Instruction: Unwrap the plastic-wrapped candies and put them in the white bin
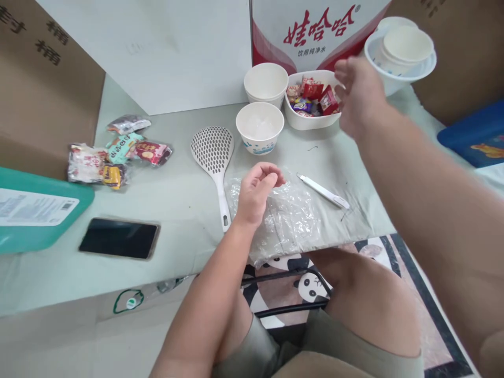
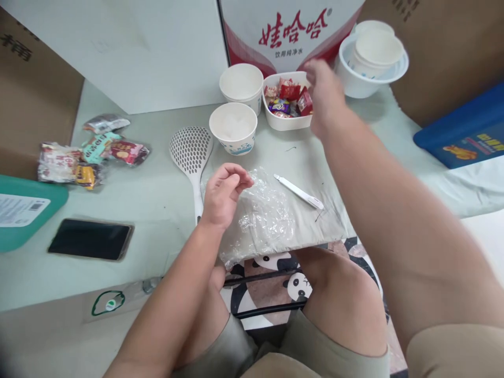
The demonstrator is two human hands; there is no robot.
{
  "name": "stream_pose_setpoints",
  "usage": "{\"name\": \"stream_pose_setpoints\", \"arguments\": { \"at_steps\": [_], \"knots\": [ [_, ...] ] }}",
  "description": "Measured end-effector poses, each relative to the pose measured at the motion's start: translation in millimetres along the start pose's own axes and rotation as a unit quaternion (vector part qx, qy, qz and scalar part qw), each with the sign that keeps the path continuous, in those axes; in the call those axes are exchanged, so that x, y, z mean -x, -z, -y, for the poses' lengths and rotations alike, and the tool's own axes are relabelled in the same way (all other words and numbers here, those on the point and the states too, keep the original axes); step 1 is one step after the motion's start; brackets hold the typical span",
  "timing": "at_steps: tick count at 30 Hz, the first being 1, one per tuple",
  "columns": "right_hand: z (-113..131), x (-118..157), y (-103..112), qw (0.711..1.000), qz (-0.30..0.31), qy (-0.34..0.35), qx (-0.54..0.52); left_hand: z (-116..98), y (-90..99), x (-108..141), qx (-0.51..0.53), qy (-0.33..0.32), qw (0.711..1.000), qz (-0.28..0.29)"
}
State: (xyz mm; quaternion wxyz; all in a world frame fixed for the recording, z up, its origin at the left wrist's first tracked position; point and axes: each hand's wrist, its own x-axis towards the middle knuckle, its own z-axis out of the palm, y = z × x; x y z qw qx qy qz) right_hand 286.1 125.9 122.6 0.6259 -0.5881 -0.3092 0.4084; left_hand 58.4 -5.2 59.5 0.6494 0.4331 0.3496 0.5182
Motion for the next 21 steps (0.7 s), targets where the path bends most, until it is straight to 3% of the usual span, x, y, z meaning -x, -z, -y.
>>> {"name": "stream_pose_setpoints", "arguments": {
  "at_steps": [4,6,9,11,13,16,19,21],
  "knots": [
    [-42,101,20,0.998,-0.021,-0.047,-0.031,1,0.0,-2,-0.027,0.01,1.0,-0.006],
    [-64,146,31,0.998,0.014,-0.059,-0.001,3,2.0,-1,-0.078,0.012,0.997,-0.017],
    [-82,188,42,0.981,0.073,0.036,0.173,5,9.3,2,-0.21,-0.037,0.976,-0.036],
    [-85,198,46,0.943,0.1,0.118,0.293,6,16.1,3,-0.335,-0.097,0.936,-0.041],
    [-86,198,47,0.905,0.113,0.172,0.372,6,23.0,4,-0.458,-0.131,0.879,-0.032],
    [-90,191,47,0.872,0.12,0.192,0.435,11,30.7,3,-0.578,-0.105,0.809,-0.008],
    [-94,185,47,0.86,0.134,0.178,0.459,16,33.9,3,-0.625,-0.089,0.776,-0.009],
    [-95,182,47,0.861,0.133,0.159,0.464,15,33.9,5,-0.622,-0.09,0.777,-0.022]
  ]
}}
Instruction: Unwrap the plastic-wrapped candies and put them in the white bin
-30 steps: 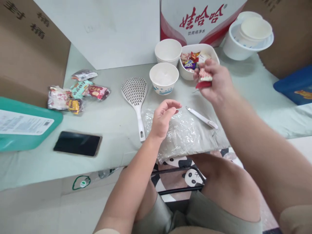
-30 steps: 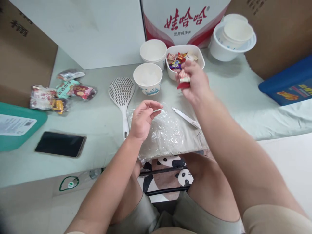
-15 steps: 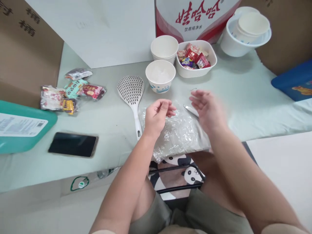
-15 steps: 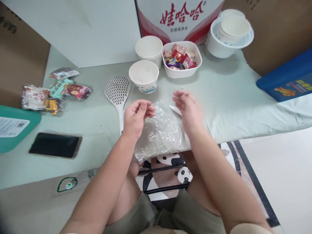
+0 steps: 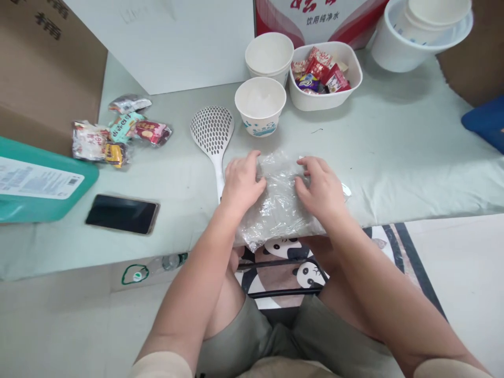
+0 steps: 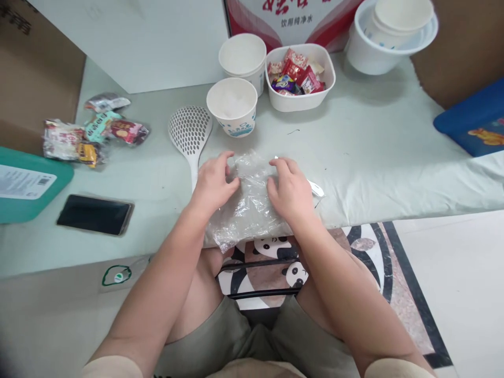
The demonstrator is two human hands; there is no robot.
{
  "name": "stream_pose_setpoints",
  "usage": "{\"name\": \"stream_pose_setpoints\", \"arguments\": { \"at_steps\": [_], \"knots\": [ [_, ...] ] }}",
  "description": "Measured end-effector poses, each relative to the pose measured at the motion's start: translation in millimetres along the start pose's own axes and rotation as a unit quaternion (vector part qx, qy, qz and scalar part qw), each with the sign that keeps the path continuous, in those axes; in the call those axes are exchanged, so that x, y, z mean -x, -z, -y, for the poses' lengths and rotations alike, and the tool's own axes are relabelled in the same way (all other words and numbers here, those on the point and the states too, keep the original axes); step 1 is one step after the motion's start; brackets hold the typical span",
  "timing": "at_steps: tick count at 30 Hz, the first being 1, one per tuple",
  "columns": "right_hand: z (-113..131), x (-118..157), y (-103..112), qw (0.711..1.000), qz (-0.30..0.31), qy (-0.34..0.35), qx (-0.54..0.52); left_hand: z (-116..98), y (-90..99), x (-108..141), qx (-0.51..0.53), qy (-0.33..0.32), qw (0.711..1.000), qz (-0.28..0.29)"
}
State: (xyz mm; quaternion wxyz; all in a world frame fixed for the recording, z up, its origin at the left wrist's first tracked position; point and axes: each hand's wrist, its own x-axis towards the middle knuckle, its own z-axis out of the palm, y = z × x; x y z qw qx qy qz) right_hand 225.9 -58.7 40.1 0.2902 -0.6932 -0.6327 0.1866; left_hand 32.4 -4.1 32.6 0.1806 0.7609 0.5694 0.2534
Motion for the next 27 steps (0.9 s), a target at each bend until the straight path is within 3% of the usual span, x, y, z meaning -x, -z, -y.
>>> {"name": "stream_pose_setpoints", "arguments": {
  "at_steps": [5,8,12,15,18,21,24,27],
  "knots": [
    [-1,-1,5,0.996,-0.017,-0.04,-0.082,-6,20.2,0,0.145,0.028,0.989,0.032],
    [-3,0,10,0.978,-0.029,-0.065,-0.198,-6,30.0,-3,0.276,0.039,0.96,0.004],
    [-4,1,11,0.907,0.001,-0.121,-0.403,-2,31.9,-6,0.413,0.095,0.904,-0.055],
    [0,1,9,0.853,0.06,-0.18,-0.486,-1,32.2,-7,0.474,0.132,0.867,-0.073],
    [7,0,10,0.863,0.068,-0.184,-0.465,0,36.4,-7,0.5,0.148,0.849,-0.085],
    [9,-2,11,0.888,-0.012,-0.16,-0.43,5,43.9,-7,0.492,0.16,0.849,-0.108],
    [6,-4,11,0.884,-0.067,-0.154,-0.437,12,51.2,-6,0.491,0.172,0.847,-0.107],
    [4,-4,9,0.872,-0.072,-0.145,-0.462,17,56.4,-4,0.52,0.163,0.836,-0.058]
  ]
}}
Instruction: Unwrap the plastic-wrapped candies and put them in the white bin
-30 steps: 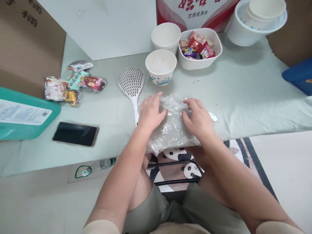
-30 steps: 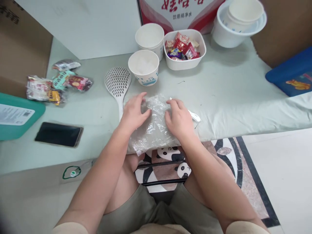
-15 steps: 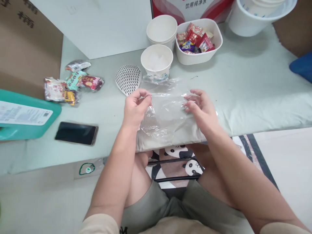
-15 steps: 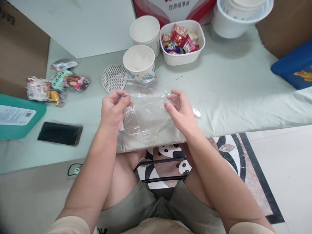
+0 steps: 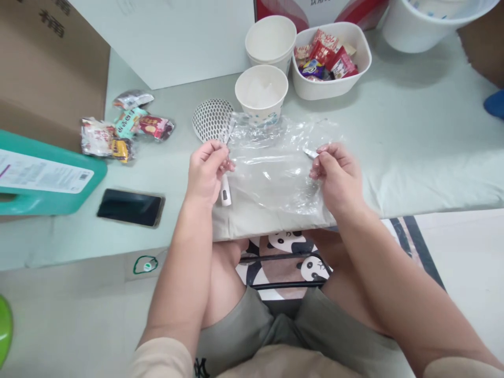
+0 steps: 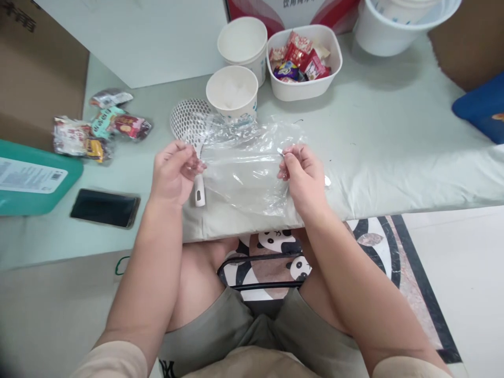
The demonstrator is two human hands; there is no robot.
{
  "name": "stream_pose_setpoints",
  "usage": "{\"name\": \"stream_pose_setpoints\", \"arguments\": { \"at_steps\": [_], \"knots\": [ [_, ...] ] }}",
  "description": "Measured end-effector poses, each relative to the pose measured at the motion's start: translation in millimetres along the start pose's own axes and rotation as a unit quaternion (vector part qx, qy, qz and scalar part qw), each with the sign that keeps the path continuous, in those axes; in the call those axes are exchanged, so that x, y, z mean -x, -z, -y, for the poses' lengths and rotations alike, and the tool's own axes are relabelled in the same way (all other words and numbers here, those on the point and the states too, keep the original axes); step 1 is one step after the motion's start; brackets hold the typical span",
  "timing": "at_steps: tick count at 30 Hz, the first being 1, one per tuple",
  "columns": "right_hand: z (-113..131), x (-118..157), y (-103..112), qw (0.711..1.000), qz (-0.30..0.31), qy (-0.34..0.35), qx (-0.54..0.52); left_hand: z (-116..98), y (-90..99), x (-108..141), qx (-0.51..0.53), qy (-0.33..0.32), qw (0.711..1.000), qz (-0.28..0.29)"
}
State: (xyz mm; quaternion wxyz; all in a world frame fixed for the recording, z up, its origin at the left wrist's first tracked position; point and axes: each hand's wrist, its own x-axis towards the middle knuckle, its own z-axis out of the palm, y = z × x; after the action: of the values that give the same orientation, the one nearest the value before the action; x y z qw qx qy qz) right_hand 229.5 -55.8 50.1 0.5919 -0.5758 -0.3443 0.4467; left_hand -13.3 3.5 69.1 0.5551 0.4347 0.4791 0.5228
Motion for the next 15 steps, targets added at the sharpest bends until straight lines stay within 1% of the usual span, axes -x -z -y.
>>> {"name": "stream_pose_setpoints", "arguments": {
  "at_steps": [3,5,7,9,10,12,15],
  "knots": [
    [-1.5,-0.1,0.5,1.0,0.019,-0.017,-0.011,-0.6,5.5,-0.2,0.011,0.046,0.996,0.079],
    [-1.9,0.5,1.4,0.999,0.038,-0.033,-0.02,-0.2,7.9,-0.9,-0.006,0.096,0.987,0.127],
    [-2.1,1.8,3.2,0.997,0.06,-0.039,-0.03,0.1,8.2,-1.2,-0.028,0.146,0.977,0.15],
    [-1.9,3.7,5.3,0.995,0.081,-0.041,-0.035,-0.2,6.4,-0.8,-0.052,0.169,0.973,0.146],
    [-1.6,4.6,6.0,0.995,0.087,-0.043,-0.036,-0.5,5.0,-0.5,-0.063,0.166,0.975,0.137],
    [-0.4,6.2,6.4,0.994,0.088,-0.047,-0.039,-1.0,2.6,0.0,-0.079,0.146,0.979,0.115],
    [3.0,6.6,4.2,0.994,0.073,-0.06,-0.049,0.3,2.0,-1.0,-0.069,0.112,0.989,0.072]
  ]
}}
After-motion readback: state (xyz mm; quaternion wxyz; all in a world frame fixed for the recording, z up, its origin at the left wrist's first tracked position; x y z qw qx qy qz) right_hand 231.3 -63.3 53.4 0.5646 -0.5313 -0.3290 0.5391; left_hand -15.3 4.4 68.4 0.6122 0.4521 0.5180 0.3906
